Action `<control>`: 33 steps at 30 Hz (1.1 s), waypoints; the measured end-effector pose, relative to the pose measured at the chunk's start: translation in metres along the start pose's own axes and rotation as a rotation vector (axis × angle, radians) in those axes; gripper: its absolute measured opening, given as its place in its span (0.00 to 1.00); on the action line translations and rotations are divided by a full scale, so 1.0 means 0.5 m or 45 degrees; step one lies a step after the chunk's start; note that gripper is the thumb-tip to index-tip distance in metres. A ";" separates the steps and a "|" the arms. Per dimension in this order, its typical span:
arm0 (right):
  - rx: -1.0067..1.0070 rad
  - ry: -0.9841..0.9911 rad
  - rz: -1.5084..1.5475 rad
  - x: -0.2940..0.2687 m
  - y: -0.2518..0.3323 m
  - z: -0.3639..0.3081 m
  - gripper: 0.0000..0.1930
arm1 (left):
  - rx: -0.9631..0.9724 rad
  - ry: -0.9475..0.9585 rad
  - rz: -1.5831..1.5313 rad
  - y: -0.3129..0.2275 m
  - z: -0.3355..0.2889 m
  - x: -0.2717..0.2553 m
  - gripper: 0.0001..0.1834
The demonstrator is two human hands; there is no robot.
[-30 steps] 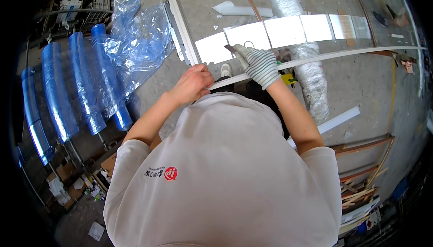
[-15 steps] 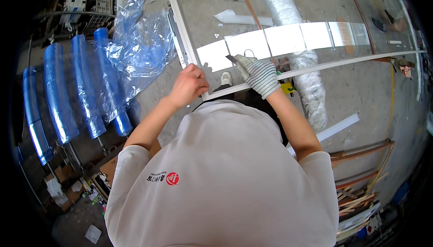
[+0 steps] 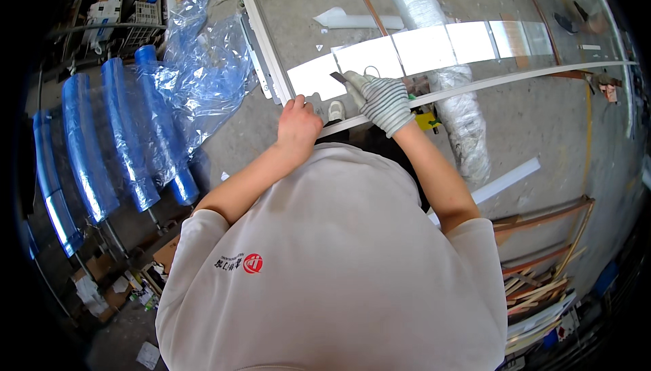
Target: The person assembles a large glass and metal frame by applying adhesive strips, cleaning the glass with a spray and cloth, and fitting metal components together at a workstation.
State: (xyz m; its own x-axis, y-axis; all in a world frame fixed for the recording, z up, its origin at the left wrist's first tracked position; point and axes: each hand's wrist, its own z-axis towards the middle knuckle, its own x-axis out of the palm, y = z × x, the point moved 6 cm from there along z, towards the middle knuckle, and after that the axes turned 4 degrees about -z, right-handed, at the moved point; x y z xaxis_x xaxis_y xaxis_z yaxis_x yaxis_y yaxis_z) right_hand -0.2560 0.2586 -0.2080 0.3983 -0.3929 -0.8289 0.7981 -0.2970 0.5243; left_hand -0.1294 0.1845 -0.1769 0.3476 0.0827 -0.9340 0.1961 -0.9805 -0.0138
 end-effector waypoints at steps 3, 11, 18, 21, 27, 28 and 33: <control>-0.022 -0.029 0.004 -0.004 0.003 0.001 0.11 | -0.009 0.112 0.082 0.018 0.000 0.014 0.06; -0.046 0.096 -0.066 0.012 -0.002 -0.002 0.13 | -0.139 -0.377 -0.669 0.206 -0.059 -0.041 0.05; 0.019 0.122 0.002 0.008 0.000 0.002 0.13 | -0.673 -0.306 -0.198 0.326 -0.129 -0.054 0.08; -0.010 0.113 -0.011 0.006 0.002 0.002 0.14 | -0.352 -0.620 -0.362 0.272 -0.108 -0.082 0.14; 0.080 0.244 -0.054 0.020 -0.010 -0.001 0.16 | -0.123 -0.462 -0.428 0.120 -0.009 -0.062 0.14; 0.070 0.209 -0.034 0.019 -0.009 -0.002 0.16 | -0.117 -0.462 -0.427 0.109 -0.001 -0.057 0.14; 0.074 0.158 -0.047 0.011 -0.006 0.000 0.15 | -0.213 -0.480 -0.131 0.095 0.023 -0.038 0.06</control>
State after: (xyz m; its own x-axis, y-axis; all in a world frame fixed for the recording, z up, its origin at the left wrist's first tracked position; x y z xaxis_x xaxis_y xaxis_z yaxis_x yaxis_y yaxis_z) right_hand -0.2562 0.2576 -0.2141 0.4246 -0.2713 -0.8637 0.7872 -0.3605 0.5003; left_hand -0.1372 0.1344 -0.1642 -0.0356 0.0774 -0.9964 0.3689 -0.9256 -0.0851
